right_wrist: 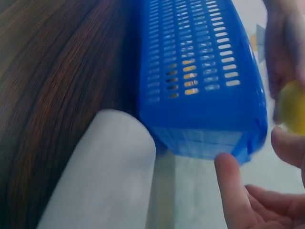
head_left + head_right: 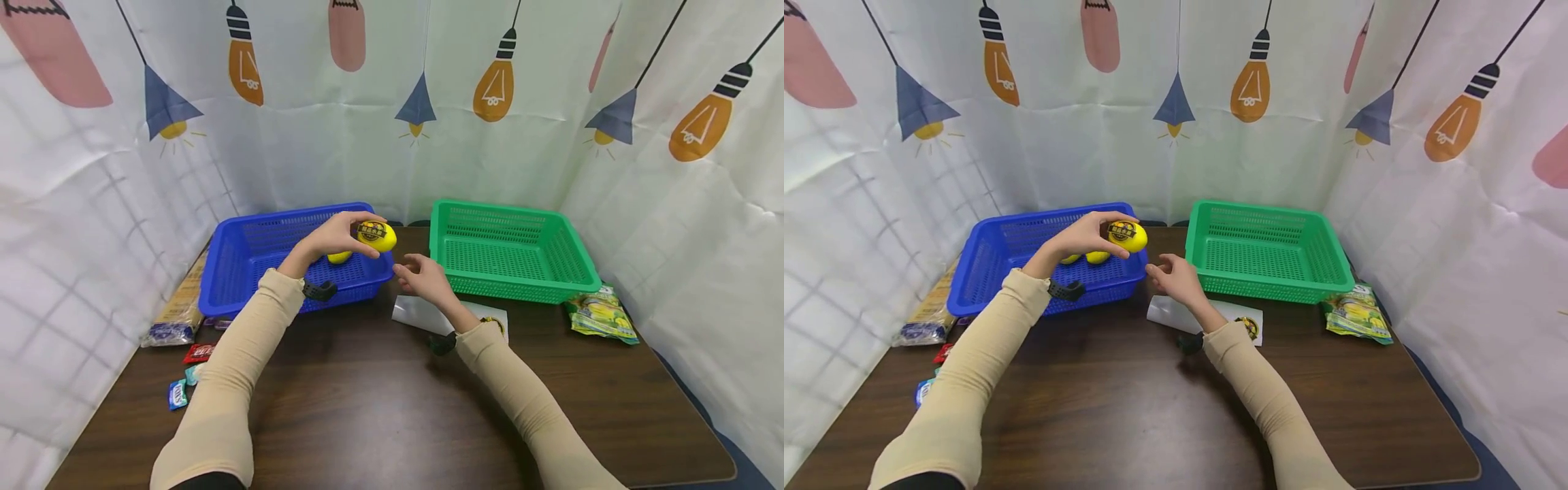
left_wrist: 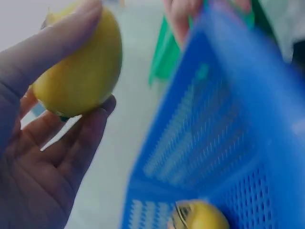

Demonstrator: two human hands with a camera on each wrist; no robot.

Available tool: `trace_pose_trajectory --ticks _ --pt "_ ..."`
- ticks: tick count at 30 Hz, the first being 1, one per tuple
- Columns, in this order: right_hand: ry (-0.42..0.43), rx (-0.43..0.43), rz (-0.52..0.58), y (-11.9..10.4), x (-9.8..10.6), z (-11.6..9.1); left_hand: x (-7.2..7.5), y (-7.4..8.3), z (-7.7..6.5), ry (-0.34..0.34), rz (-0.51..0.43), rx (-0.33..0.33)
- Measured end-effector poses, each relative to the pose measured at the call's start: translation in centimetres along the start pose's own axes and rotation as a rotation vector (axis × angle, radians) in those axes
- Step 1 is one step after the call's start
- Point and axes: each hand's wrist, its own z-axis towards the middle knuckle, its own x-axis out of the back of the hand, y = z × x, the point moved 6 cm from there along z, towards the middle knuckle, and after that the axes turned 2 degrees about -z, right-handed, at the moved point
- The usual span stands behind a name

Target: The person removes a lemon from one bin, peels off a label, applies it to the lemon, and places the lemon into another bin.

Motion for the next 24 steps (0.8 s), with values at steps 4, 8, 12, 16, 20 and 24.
trace_pose_trajectory --ticks 4,8,12,16,20,24 --pt "0.04 -0.005 0.075 -0.1 -0.4 0.7 1.4 -3.8 1.3 0.025 -0.017 0.156" --pt "0.036 -0.027 0.137 -0.4 -0.8 0.8 1.9 -6.9 1.8 0.027 -0.011 0.284" --pt "0.038 -0.02 0.148 -1.0 -0.7 0.8 1.6 -8.4 2.2 -0.034 0.075 0.342" --pt "0.038 -0.021 0.164 -1.3 -0.6 0.7 1.1 -8.6 2.4 -0.13 0.188 0.349" --pt "0.032 -0.025 0.16 -1.3 -0.7 0.8 0.6 -8.9 2.3 -0.233 0.24 0.368" --pt "0.016 -0.028 0.157 -1.3 -1.1 0.9 -0.1 -9.7 2.0 -0.309 0.212 0.403"
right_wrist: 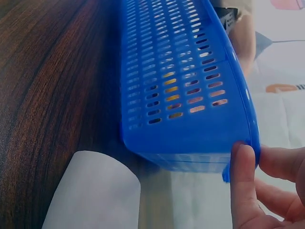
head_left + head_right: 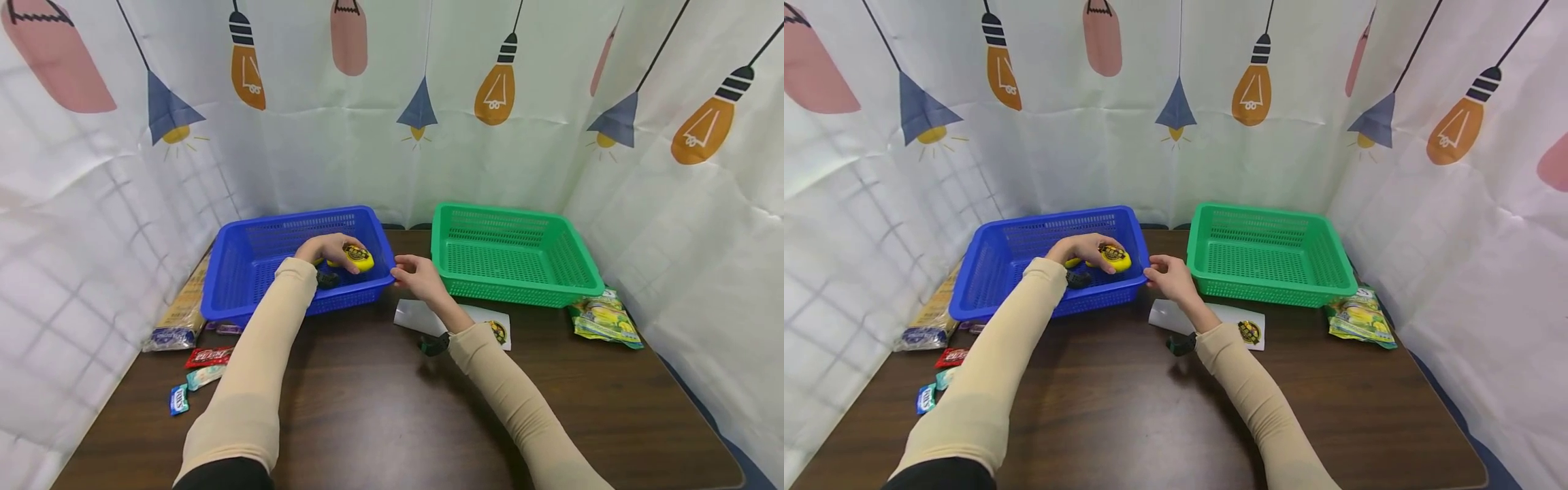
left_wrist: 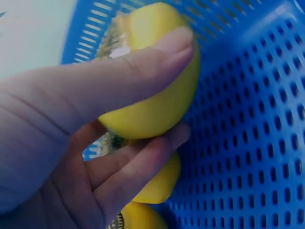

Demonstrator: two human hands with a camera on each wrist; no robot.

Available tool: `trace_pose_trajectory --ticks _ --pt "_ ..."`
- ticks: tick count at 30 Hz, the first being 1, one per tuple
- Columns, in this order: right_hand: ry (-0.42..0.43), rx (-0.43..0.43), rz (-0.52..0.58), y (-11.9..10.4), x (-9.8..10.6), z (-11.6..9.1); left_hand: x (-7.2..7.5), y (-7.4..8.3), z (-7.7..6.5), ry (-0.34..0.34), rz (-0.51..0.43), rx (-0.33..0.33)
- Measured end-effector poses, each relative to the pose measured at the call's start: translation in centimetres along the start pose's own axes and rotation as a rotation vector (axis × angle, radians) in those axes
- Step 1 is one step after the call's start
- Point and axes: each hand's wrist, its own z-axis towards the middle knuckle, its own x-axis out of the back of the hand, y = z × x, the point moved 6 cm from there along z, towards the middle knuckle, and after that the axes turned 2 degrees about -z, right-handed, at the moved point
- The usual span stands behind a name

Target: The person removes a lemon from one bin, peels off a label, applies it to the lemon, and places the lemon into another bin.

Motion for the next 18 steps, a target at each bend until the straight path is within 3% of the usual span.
trace_pose_trajectory --ticks 8,14,18 --pt "-0.016 0.02 0.004 -0.2 -0.3 0.0 -0.9 -0.4 -0.4 -0.095 -0.062 0.044" --pt "-0.028 0.025 -0.013 -0.3 -0.3 -0.3 -1.0 0.2 -1.1 -0.095 -0.103 0.098" --pt "-0.012 0.068 -0.054 0.2 0.2 -0.4 -0.1 1.4 -2.4 -0.087 -0.048 0.134"
